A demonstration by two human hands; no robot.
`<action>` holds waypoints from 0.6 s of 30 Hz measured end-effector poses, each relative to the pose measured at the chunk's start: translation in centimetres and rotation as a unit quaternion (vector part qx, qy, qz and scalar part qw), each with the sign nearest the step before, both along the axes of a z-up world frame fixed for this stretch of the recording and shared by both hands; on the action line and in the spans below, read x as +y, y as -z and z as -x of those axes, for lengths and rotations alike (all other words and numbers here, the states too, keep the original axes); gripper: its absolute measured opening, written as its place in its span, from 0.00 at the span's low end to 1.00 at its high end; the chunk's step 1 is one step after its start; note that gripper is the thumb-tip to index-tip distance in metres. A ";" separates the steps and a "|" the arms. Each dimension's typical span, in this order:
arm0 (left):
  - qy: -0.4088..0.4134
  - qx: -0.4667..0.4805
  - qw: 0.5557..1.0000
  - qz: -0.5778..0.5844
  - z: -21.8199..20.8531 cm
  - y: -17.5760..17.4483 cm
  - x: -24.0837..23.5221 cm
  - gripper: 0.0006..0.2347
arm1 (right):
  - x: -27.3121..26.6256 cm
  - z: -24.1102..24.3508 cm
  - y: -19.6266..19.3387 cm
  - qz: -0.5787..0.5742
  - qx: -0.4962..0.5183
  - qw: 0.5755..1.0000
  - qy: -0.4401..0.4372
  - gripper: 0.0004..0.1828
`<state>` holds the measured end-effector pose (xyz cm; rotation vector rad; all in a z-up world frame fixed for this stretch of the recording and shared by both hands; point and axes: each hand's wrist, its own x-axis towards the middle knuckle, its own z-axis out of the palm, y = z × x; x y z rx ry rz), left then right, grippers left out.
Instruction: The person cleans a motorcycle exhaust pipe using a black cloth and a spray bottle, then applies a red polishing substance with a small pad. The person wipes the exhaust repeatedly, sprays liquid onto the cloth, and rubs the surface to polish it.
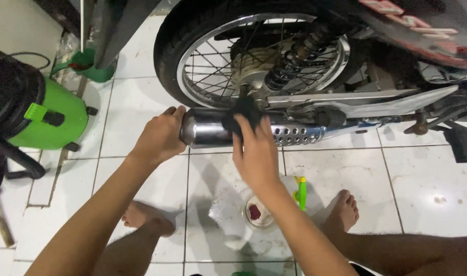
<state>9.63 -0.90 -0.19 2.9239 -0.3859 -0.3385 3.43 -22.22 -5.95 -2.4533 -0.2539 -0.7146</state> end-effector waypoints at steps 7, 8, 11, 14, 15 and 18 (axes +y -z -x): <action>0.013 -0.020 0.998 0.054 0.3 0.3 0.3 0.27 | 3.8 1.7 -1.5 -0.035 0.024 0.989 -0.142 0.29; 0.018 -0.016 0.999 0.044 0.3 -0.1 0.2 0.28 | 3.5 2.6 -1.8 -0.035 0.024 0.987 -0.154 0.28; 0.025 -0.023 0.999 0.041 0.1 -0.2 0.0 0.28 | 2.0 3.6 0.1 -0.025 0.032 0.993 -0.113 0.30; 0.028 -0.027 0.998 0.042 0.0 0.1 0.2 0.28 | 2.4 2.4 0.2 -0.033 0.045 0.997 -0.057 0.30; 0.034 -0.026 0.998 0.038 0.0 0.1 0.2 0.28 | 2.8 1.9 -0.4 -0.050 0.044 0.997 -0.048 0.28; 0.028 -0.025 0.999 0.034 0.1 0.3 0.2 0.28 | 5.7 1.7 0.2 -0.026 0.022 0.995 -0.092 0.31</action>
